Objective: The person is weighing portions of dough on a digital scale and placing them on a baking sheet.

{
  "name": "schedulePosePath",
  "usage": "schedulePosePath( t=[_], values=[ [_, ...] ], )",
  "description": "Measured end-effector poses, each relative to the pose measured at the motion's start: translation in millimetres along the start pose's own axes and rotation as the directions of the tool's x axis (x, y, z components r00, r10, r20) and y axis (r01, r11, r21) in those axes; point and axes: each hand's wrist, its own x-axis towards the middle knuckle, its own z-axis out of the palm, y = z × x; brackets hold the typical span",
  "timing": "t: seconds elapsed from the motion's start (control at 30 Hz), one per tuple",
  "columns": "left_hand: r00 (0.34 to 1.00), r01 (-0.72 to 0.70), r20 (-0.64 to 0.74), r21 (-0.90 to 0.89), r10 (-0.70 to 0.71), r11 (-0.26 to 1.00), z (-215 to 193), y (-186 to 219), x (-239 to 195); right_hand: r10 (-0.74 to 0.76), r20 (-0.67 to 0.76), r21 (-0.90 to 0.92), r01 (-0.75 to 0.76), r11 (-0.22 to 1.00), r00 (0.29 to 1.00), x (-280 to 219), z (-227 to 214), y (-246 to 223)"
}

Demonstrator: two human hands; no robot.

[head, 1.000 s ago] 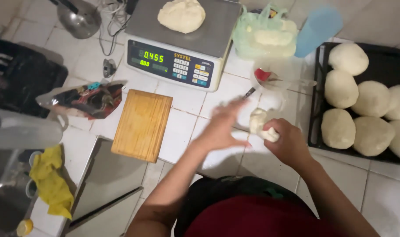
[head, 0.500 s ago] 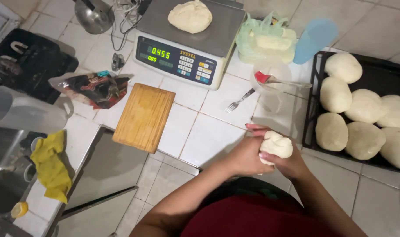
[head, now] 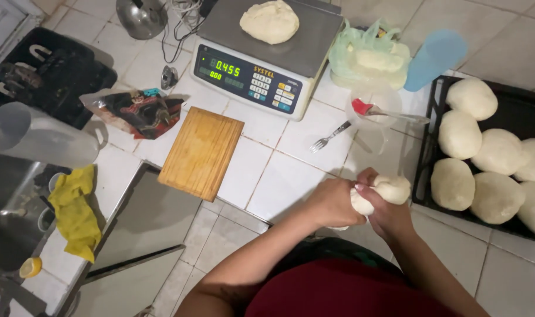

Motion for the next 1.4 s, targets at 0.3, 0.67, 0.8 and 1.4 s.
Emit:
schedulePosePath(
  t=[0.3, 0.67, 0.8, 1.4],
  values=[
    [0.995, 0.095, 0.021, -0.098, -0.093, 0.991, -41, -26, -5, -0.199, -0.043, 0.0, 0.199, 0.98, 0.979, 45, 41, -38],
    [0.907, 0.02, -0.2, -0.86, -0.372, 0.51, -96, -169, -43, 0.328, 0.416, 0.143, -0.417, 0.898, 0.848, 304, 142, -44],
    [0.879, 0.02, -0.178, -0.914, -0.443, 0.406, -97, -196, -64, 0.009, 0.211, 0.002, -0.009, 1.0, 0.977, 383, 207, -111],
    [0.971, 0.113, -0.077, -0.682, -0.226, 0.722, -132, -163, -57, 0.023, 0.349, -0.802, 0.286, 0.525, 0.937, 162, 136, -11]
  ],
)
